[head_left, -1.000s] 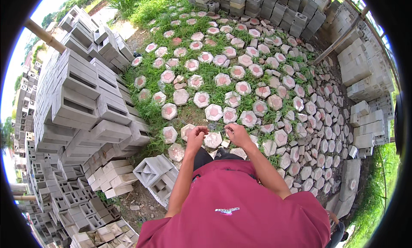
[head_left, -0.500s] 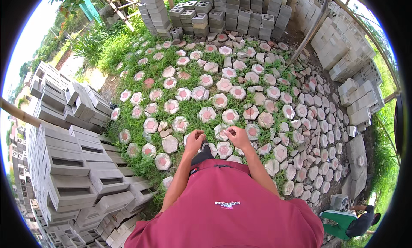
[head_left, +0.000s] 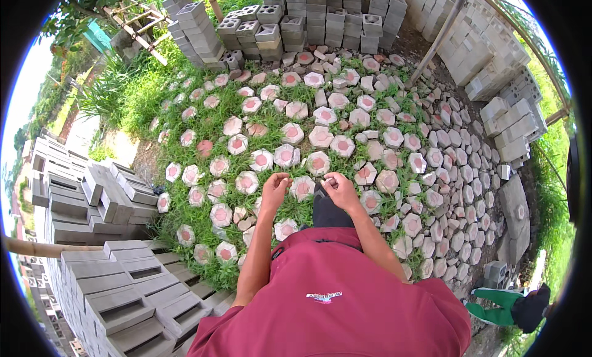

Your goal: The person moves decorative concrete blocks from a storage pile and arranges them on the ground by hand.

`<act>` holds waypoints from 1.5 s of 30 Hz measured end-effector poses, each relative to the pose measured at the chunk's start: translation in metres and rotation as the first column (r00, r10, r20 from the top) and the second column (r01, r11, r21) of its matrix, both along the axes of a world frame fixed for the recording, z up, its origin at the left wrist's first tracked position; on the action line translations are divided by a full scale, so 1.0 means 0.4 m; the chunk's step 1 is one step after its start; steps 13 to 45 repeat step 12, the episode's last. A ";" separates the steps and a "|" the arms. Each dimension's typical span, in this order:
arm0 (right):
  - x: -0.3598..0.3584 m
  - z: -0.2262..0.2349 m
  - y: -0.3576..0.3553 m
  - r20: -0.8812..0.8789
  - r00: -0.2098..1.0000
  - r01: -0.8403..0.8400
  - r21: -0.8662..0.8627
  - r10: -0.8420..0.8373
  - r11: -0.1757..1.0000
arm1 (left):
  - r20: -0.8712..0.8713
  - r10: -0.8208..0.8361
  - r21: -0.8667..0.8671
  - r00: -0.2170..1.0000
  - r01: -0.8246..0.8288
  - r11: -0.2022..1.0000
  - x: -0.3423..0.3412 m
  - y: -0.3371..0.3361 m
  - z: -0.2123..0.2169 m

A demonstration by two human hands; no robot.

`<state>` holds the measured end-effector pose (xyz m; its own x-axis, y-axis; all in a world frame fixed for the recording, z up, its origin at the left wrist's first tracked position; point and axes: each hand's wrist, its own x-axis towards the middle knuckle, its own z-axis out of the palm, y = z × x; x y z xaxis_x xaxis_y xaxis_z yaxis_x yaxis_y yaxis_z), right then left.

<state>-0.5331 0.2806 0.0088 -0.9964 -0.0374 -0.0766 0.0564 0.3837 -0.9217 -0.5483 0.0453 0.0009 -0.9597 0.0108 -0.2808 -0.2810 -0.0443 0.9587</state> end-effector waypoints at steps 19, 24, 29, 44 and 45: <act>-0.561 -0.091 -0.101 -0.007 0.986 -0.167 0.004 0.167 0.986 | 0.146 0.125 -0.042 0.981 -0.121 0.992 -0.408 -0.120 -0.148; -0.561 -0.091 -0.101 -0.007 0.986 -0.167 0.004 0.167 0.986 | 0.146 0.125 -0.042 0.981 -0.121 0.992 -0.408 -0.120 -0.148; -0.561 -0.091 -0.101 -0.007 0.986 -0.167 0.004 0.167 0.986 | 0.146 0.125 -0.042 0.981 -0.121 0.992 -0.408 -0.120 -0.148; -0.561 -0.091 -0.101 -0.007 0.986 -0.167 0.004 0.167 0.986 | 0.146 0.125 -0.042 0.981 -0.121 0.992 -0.408 -0.120 -0.148; -0.561 -0.091 -0.101 -0.007 0.986 -0.167 0.004 0.167 0.986 | 0.146 0.125 -0.042 0.981 -0.121 0.992 -0.408 -0.120 -0.148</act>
